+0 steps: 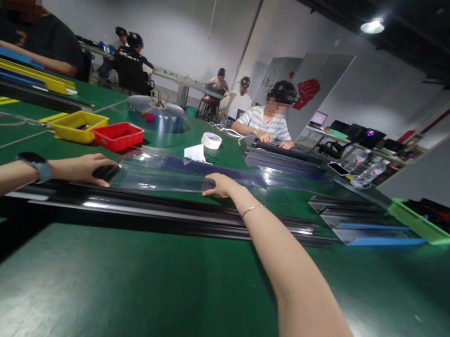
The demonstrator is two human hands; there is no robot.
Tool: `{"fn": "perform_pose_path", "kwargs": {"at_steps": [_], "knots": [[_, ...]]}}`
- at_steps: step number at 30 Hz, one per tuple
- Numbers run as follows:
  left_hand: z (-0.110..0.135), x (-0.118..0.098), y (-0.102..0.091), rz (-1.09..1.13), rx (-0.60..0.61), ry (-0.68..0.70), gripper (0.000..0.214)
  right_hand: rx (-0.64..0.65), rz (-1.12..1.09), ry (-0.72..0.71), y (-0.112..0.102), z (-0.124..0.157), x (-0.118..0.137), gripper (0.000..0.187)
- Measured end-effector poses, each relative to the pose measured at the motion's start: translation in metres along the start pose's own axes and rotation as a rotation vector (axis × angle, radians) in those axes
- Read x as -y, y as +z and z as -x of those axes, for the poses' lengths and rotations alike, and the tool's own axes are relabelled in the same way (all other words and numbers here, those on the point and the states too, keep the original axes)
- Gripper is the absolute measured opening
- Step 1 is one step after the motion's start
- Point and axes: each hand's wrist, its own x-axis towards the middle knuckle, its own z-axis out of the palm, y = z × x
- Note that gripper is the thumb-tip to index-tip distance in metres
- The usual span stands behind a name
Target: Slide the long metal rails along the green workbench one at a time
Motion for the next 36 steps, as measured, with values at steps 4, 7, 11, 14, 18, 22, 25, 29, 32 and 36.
{"fn": "perform_pose_path", "kwargs": {"at_steps": [4, 7, 11, 14, 18, 22, 25, 29, 32, 36], "knots": [[0.002, 0.008, 0.005, 0.013, 0.010, -0.049, 0.089, 0.013, 0.001, -0.025, 0.000, -0.004, 0.001, 0.064], [0.003, 0.017, 0.008, -0.027, 0.032, 0.033, 0.084, 0.015, 0.024, -0.034, -0.001, -0.003, 0.002, 0.056], [0.002, 0.027, 0.012, -0.105, 0.021, 0.084, 0.080, 0.016, 0.073, -0.044, -0.003, 0.000, 0.006, 0.045], [0.001, 0.029, 0.013, -0.152, 0.011, 0.102, 0.078, 0.026, 0.149, -0.069, -0.005, 0.003, 0.010, 0.041], [0.000, 0.028, 0.012, -0.181, 0.013, 0.122, 0.076, 0.021, 0.283, -0.122, -0.008, 0.006, 0.016, 0.037], [-0.002, 0.029, 0.012, -0.156, 0.008, 0.132, 0.074, -0.011, 0.365, -0.119, -0.008, 0.008, 0.019, 0.036], [-0.002, 0.026, 0.008, -0.089, 0.006, 0.148, 0.067, -0.026, 0.385, -0.107, -0.008, 0.009, 0.020, 0.034], [0.003, 0.012, -0.005, -0.013, -0.004, 0.188, 0.056, -0.031, 0.384, -0.098, -0.008, 0.010, 0.021, 0.034], [0.010, 0.000, -0.017, 0.008, -0.003, 0.162, 0.051, -0.023, 0.389, -0.097, -0.009, 0.010, 0.022, 0.035], [0.024, -0.006, -0.039, -0.057, -0.045, -0.011, 0.057, -0.022, 0.391, -0.089, -0.011, 0.009, 0.022, 0.035]]}}
